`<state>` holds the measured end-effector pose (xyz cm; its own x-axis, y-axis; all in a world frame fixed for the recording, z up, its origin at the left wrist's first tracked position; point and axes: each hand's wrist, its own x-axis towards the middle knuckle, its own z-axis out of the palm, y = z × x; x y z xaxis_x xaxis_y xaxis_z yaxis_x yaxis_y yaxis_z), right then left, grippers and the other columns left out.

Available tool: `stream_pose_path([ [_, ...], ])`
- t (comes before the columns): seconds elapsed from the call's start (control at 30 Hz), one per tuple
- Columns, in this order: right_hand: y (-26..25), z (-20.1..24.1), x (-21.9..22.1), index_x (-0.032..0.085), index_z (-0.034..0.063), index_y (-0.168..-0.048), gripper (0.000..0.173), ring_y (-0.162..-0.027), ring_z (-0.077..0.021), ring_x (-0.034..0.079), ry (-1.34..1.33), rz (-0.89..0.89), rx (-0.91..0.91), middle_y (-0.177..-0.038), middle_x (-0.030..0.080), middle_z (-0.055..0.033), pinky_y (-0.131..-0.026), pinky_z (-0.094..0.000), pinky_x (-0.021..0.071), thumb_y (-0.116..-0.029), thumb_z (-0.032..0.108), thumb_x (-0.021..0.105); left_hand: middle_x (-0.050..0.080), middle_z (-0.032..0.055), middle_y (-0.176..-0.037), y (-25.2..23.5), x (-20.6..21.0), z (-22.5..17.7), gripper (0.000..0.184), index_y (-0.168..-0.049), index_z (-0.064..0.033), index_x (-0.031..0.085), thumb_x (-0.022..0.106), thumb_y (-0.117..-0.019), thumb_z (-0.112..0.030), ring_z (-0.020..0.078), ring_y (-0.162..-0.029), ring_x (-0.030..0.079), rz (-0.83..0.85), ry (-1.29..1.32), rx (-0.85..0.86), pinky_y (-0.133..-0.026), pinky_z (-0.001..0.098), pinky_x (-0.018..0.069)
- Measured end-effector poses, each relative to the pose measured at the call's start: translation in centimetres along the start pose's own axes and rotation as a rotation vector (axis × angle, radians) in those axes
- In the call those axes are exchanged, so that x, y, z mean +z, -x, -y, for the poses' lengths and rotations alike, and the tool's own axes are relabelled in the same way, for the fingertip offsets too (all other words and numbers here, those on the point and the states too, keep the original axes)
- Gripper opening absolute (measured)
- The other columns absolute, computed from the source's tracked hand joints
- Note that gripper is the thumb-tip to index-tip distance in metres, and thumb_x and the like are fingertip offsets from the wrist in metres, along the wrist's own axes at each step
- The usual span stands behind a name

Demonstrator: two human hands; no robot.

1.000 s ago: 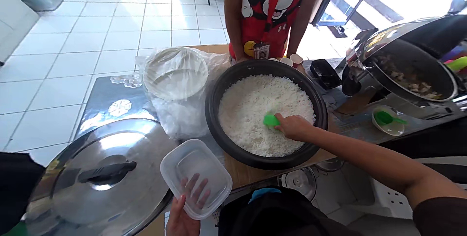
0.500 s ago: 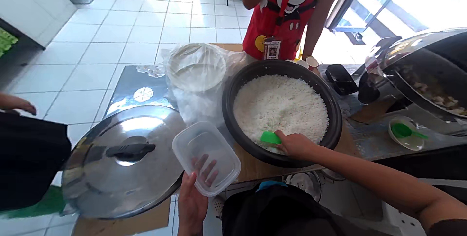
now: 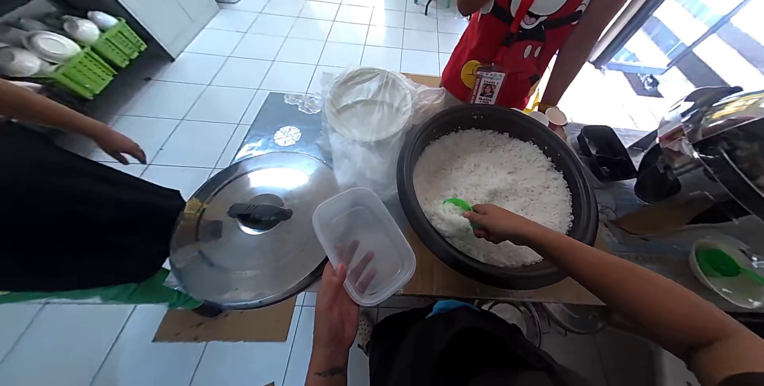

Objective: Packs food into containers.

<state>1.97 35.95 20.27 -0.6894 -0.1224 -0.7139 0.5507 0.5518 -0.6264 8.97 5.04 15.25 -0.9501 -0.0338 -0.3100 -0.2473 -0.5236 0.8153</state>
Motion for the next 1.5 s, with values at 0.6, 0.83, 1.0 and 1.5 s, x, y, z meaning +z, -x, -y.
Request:
stream_pose_path([
  [0.6, 7.9, -2.4, 0.5, 0.051, 0.0045, -0.15, 0.048, -0.083, -0.0423, 0.07, 0.73, -0.81, -0.855, -0.093, 0.069, -0.0234, -0.077, -0.0532, 0.0584, -0.102, 0.004, 0.054, 0.062, 0.0167, -0.12, -1.2, 15.1, 1.6, 0.043, -0.149, -0.0029, 0.03, 0.041, -0.1102, -0.018, 0.0236, -0.099, 0.069, 0.244, -0.016, -0.252, -0.081, 0.0384, 0.0601],
  [0.83, 9.9, -2.5, 0.3, 0.039, 0.0008, -0.156, 0.05, -0.082, -0.0274, 0.067, 0.387, -0.688, -0.749, -0.096, 0.069, -0.0165, -0.079, -0.0438, 0.0566, -0.1078, 0.013, 0.045, 0.062, 0.0158, -0.123, -1.1, 14.2, 3.0, 0.042, -0.148, -0.0031, 0.032, 0.039, -0.1107, -0.02, 0.0235, -0.1, 0.069, 0.262, 0.019, -0.297, -0.081, 0.0384, 0.0603],
  [1.0, 9.4, -1.8, -3.4, 0.024, -0.0004, -0.157, 0.052, -0.07, -0.0041, 0.059, -0.028, -0.613, -0.644, -0.089, 0.063, -0.0043, -0.069, -0.0229, 0.0519, -0.1087, 0.013, 0.038, 0.064, 0.0145, -0.121, 0.0, 10.9, 1.4, 0.043, -0.148, -0.003, 0.029, 0.037, -0.1092, -0.02, 0.0233, -0.099, 0.071, 0.241, 0.037, -0.164, -0.081, 0.0378, 0.062],
  [1.5, -5.7, 2.4, -1.1, 0.041, 0.0039, -0.152, 0.051, -0.114, -0.0492, 0.065, 0.82, -0.394, -0.116, -0.118, 0.067, -0.0297, -0.094, -0.0653, 0.0502, -0.1111, 0.034, 0.042, 0.065, 0.0106, -0.122, 1.3, 3.7, -0.7, 0.041, -0.146, -0.0058, 0.034, 0.033, -0.1081, -0.023, 0.0228, -0.102, 0.071, 0.038, 0.034, 0.019, -0.083, 0.0394, 0.0629],
])
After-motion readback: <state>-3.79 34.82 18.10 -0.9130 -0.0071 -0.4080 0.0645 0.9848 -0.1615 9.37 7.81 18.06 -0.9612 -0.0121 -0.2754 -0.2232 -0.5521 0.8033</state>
